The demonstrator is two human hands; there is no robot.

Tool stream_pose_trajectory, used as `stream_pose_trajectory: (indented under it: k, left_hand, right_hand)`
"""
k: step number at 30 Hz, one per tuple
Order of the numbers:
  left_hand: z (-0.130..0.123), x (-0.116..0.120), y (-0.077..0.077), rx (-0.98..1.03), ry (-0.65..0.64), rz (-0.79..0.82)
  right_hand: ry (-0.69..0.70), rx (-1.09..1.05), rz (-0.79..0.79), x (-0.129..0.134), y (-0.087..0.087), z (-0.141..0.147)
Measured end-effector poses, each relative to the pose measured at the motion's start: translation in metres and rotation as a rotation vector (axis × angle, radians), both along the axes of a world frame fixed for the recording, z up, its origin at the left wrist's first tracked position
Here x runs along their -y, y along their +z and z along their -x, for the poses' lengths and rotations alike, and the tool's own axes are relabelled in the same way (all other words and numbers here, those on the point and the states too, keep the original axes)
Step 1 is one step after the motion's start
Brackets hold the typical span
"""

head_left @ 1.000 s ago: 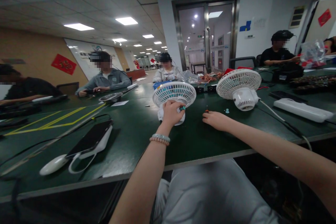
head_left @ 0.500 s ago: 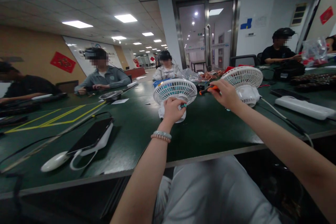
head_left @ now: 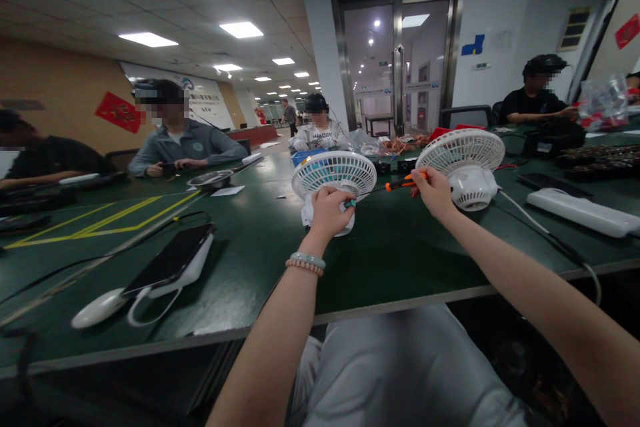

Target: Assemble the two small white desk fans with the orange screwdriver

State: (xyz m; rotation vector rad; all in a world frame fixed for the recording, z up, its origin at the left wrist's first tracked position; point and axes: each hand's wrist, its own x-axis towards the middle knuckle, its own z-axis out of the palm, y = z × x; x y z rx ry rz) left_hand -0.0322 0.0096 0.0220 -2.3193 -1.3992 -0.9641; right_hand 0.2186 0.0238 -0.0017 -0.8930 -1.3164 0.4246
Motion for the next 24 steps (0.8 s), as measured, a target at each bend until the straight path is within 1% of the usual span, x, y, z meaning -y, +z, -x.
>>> stream_pose_trajectory:
  k: [6,12,17,24]
  left_hand:
    - [-0.0004,0.0005,0.0007,-0.004,-0.002,0.0]
    - [0.0012,-0.0023,-0.0005,-0.014,-0.003,-0.025]
    - [0.0018,-0.0031,-0.0014,-0.013,-0.016,-0.034]
    - [0.0023,-0.0029,-0.001,-0.005,-0.024,-0.031]
  right_hand:
    - [-0.008,0.069,-0.013,0.0109,0.0021,0.0009]
    - [-0.031,0.097,-0.005,0.0112,-0.0003,0.0003]
    - [-0.018,0.108,-0.002,0.011,-0.0026,0.002]
    - [0.012,0.082,-0.013,0.0123,-0.0001,0.0028]
